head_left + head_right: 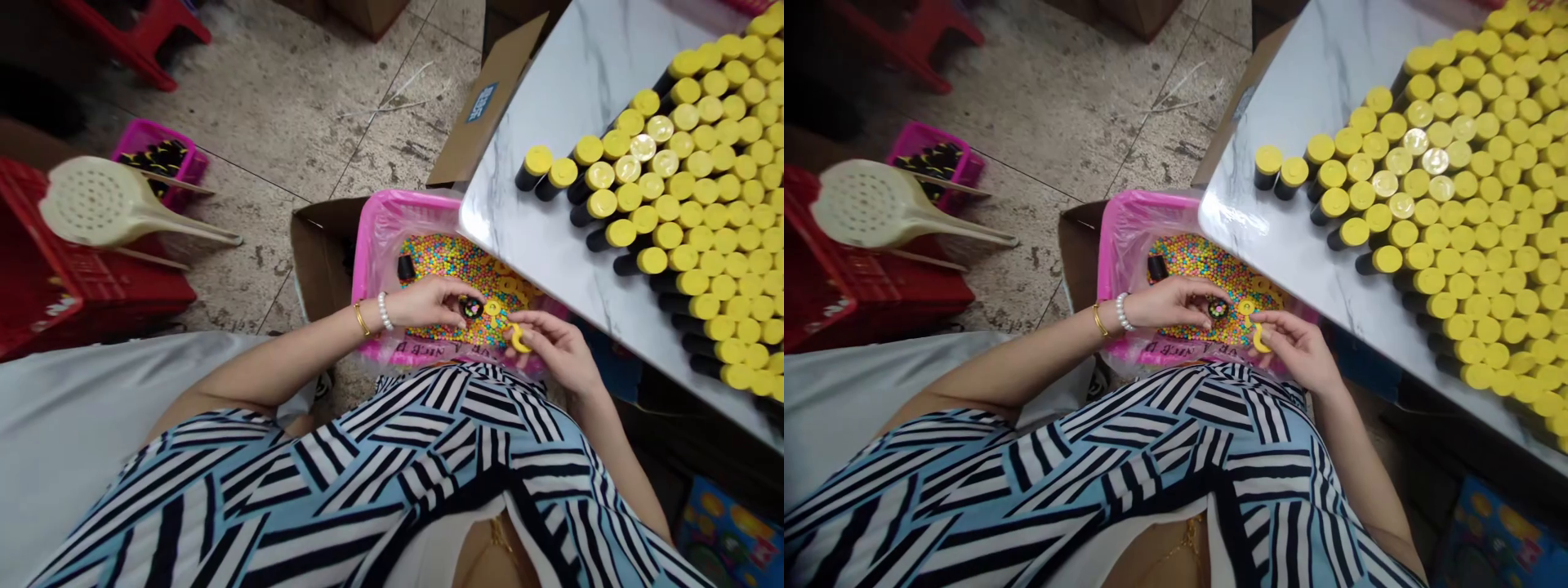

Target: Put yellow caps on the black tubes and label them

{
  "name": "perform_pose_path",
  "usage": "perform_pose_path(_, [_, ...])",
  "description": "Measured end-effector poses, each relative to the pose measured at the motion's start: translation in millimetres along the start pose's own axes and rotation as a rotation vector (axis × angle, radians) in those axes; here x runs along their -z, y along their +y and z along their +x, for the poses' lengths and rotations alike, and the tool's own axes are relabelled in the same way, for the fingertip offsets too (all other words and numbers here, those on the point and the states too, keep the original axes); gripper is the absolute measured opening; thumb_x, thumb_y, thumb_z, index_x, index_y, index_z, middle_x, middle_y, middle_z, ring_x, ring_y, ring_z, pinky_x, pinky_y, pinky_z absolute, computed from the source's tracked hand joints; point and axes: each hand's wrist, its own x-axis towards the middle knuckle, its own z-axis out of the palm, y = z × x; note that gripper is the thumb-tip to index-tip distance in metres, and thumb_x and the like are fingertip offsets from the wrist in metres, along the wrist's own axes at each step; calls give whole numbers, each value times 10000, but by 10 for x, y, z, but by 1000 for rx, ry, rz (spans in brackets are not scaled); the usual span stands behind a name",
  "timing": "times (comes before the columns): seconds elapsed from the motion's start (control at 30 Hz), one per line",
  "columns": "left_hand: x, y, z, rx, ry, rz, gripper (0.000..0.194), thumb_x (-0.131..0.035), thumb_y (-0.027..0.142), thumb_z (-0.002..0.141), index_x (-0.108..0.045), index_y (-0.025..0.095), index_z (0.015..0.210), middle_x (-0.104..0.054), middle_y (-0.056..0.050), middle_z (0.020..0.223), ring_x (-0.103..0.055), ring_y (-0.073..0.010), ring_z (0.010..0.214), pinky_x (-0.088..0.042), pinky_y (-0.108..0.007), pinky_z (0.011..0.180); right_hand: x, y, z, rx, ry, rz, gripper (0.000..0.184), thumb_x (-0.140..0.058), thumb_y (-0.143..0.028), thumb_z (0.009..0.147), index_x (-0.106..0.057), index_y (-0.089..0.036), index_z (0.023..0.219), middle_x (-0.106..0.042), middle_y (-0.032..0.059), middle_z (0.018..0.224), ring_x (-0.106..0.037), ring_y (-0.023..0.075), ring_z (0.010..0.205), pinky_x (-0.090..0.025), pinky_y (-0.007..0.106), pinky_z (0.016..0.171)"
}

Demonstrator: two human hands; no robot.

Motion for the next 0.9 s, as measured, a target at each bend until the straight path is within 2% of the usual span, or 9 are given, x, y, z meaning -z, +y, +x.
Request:
perform_pose_path(0.1, [16,-26,5,-14,34,21,460,-763,258,848,-668,181,1292,-670,-34,966,-593,-96,681,-472,-226,665,76,9,-79,-54,-152,82,502,-744,-431,897,-641,-244,1352,-733,122,1220,-737,243,1047,-627,385,873])
perform_pose_path(0.2, [33,-30,17,-69,59,71,420,-755,286,870,-679,189,1271,-686,-49,1019,-588,-94,686,-474,-233,680,147,69,-133,-98,-273,124,673,-823,-465,813,-600,-247,1410,-692,149,1316,-690,291,1178,-601,432,947])
perform_pose_path(0.3, [37,-18,29,-145,79,243,392,-752,302,880,-684,192,1250,-695,-73,1075,-636,-139,816,-508,-276,792,177,144,-117,-126,-150,6,450,-804,-415,842,-707,-216,1234,-771,103,1056,-737,202,858,-619,336,784])
perform_pose_path(0.37, [13,-6,34,-150,100,448,344,-717,274,902,-689,181,1232,-680,-97,1085,-644,-182,921,-516,-313,857,179,174,-76,-66,-22,-127,262,-759,-414,882,-763,-191,1020,-743,49,842,-659,148,684,-580,282,683])
perform_pose_path(0.5, [-61,7,33,-42,47,799,305,-632,207,924,-688,181,1222,-624,-125,1141,-640,-202,910,-533,-319,803,162,161,-10,171,107,-327,200,-761,-404,878,-776,-206,859,-672,45,896,-623,175,870,-545,295,817])
perform_pose_path(0.57, [-65,-6,32,-19,37,849,315,-635,205,916,-682,181,1227,-617,-119,1150,-643,-207,912,-542,-320,803,145,139,-9,196,111,-330,204,-753,-412,883,-771,-213,840,-657,57,947,-626,183,905,-553,301,825])
perform_pose_path(0.63, [-38,-36,35,-14,64,838,325,-639,200,913,-674,170,1234,-618,-118,1155,-647,-212,945,-548,-329,843,122,126,-24,139,89,-259,237,-741,-437,889,-753,-205,838,-665,62,937,-655,179,834,-579,306,758])
perform_pose_path(0.73, [20,-86,50,-20,99,748,314,-649,193,911,-674,151,1221,-630,-126,1158,-652,-219,992,-543,-350,902,86,125,-57,11,41,-125,287,-709,-464,915,-702,-186,845,-692,38,762,-661,157,633,-582,297,631])
perform_pose_path(0.9, [54,-42,61,-147,51,377,308,-713,212,890,-679,156,1191,-701,-104,1140,-658,-214,1071,-509,-363,980,30,89,-102,-55,-37,-87,290,-690,-452,936,-691,-175,848,-697,29,649,-661,148,560,-553,263,562])
